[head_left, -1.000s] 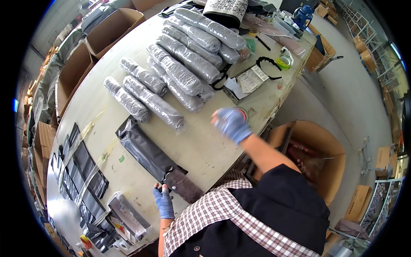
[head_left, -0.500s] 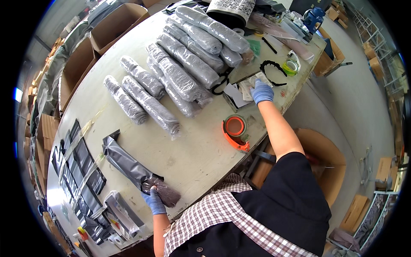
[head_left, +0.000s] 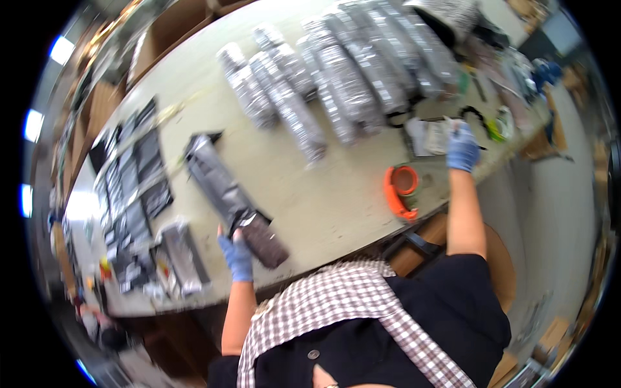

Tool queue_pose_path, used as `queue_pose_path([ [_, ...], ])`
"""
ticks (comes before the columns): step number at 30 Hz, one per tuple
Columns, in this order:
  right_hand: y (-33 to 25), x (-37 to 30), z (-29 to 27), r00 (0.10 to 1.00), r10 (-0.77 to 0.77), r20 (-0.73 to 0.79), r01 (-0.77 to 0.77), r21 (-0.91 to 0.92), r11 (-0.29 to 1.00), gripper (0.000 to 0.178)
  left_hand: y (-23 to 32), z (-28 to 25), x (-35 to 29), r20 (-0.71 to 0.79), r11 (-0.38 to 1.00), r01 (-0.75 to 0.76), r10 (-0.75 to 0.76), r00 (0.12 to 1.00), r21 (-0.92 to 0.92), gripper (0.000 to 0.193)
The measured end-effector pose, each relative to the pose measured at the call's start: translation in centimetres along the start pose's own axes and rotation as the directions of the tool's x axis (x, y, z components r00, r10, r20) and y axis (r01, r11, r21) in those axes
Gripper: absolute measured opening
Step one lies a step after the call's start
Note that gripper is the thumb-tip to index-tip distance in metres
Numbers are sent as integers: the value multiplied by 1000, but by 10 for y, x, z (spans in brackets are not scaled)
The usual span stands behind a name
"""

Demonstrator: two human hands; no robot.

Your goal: The person places items into plastic sleeves, applies labels, and uses a tape dispenser to seal the packages at a workstation.

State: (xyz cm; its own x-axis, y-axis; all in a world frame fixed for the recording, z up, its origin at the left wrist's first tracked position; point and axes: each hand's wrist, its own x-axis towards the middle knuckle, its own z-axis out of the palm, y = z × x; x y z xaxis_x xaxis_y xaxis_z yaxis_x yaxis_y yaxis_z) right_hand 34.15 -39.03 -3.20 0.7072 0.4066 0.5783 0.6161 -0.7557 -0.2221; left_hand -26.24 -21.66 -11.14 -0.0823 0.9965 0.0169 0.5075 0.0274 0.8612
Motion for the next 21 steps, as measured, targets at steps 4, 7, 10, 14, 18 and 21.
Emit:
queue_pose_path([
  [4,-95,-56,-65,965,-225,138,111,560,821,7,54,-19,10,121,683,-558,577,808,471,62],
  [7,-207,-116,-105,783,-615,92,212,891,402,19,45,-32,26,145,643,-599,614,776,477,68],
  [10,-293,-179,-88,596,-790,-142,246,969,12,29,57,-37,36,174,612,-634,641,748,472,39],
  [14,-336,-221,-61,489,-851,-189,471,879,75,17,67,-30,38,67,647,-678,704,707,350,25],
  [18,-340,-224,-54,451,-878,-162,577,803,148,13,69,-32,39,29,712,-661,675,737,237,20],
  [21,-348,-218,-54,477,-870,-126,615,755,228,12,69,-36,42,62,762,-623,623,780,176,17],
])
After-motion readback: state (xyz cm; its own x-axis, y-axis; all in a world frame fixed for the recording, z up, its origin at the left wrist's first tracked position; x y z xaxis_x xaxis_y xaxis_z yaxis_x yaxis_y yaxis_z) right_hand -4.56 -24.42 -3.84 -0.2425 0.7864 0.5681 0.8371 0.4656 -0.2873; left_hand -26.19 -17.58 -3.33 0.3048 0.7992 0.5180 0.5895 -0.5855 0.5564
